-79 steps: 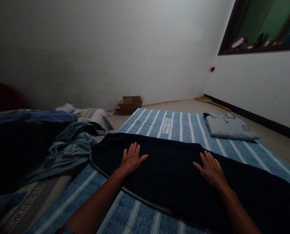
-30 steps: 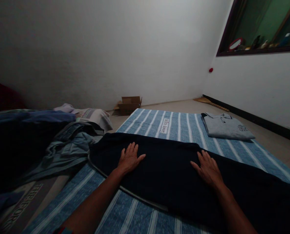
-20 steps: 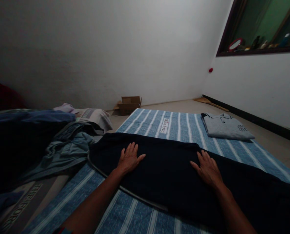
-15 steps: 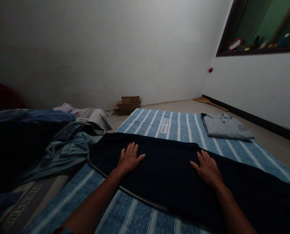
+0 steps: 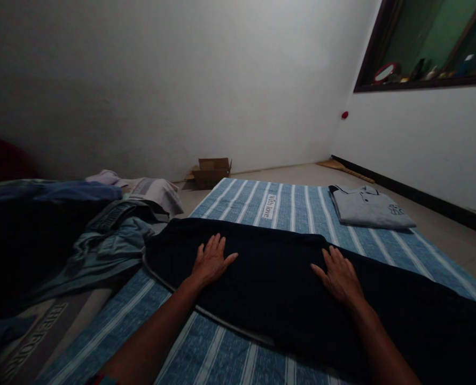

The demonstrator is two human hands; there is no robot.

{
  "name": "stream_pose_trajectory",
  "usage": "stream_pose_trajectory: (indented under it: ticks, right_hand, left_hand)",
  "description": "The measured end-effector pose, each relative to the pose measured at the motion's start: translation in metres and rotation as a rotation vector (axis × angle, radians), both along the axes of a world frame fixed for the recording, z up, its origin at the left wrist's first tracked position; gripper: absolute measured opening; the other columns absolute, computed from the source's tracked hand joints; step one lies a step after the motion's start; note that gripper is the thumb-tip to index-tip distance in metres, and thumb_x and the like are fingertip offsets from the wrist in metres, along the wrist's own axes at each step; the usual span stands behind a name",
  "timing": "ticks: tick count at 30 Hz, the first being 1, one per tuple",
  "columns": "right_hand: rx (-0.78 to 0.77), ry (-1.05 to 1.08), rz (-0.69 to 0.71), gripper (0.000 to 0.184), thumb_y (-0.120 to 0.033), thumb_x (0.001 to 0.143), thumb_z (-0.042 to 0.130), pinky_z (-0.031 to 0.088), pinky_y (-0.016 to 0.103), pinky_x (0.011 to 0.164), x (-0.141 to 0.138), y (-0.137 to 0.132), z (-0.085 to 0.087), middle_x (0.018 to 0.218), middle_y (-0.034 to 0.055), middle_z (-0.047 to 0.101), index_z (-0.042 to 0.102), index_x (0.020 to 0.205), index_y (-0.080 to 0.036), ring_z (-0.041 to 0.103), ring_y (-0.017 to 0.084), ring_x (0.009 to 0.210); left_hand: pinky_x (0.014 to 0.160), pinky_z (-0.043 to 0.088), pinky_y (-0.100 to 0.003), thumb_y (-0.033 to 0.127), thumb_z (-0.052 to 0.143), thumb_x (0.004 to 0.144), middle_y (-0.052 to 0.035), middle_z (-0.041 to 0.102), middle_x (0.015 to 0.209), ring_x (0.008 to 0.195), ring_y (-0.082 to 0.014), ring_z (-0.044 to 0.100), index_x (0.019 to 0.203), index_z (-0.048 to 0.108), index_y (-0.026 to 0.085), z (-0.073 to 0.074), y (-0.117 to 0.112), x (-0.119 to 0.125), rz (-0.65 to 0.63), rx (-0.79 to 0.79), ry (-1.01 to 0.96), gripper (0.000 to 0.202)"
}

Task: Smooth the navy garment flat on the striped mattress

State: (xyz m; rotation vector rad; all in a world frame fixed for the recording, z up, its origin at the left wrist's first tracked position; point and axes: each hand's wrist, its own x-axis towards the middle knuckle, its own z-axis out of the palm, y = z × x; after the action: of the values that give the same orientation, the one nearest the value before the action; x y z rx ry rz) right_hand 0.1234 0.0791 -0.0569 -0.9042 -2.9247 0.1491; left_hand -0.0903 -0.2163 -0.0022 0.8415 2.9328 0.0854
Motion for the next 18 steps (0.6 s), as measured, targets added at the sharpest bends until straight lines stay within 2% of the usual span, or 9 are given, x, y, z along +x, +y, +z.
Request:
stream_pose_trajectory:
  ticks: [10, 18]
  right_hand:
    - [-0.023, -0.035, -0.021, 0.072, -0.059, 0.089, 0.026, 0.02, 0.043, 0.113, -0.0008, -0.0013, 0.0039, 0.152, 0.0139, 0.026, 0.033, 0.144, -0.011, 0.019, 0.026, 0.141]
    - [-0.029, -0.036, -0.006, 0.073, -0.059, 0.09, 0.025, 0.019, 0.043, 0.113, -0.0005, -0.0007, 0.0029, 0.153, 0.0138, 0.024, 0.032, 0.144, -0.011, 0.017, 0.026, 0.142]
  left_hand:
    - [0.113, 0.012, -0.05, 0.064, 0.021, 0.088, -0.0123, 0.016, 0.155, 0.144, -0.0258, 0.008, 0.146, 0.027, 0.011, 0.0037, 0.0008, 0.0014, 0.002, -0.018, -0.009, 0.079]
    - [0.113, 0.013, -0.052, 0.065, 0.02, 0.087, -0.0133, 0.016, 0.155, 0.143, -0.0271, 0.009, 0.146, 0.027, 0.01, 0.0009, 0.0006, -0.0017, -0.009, -0.01, -0.015, 0.081]
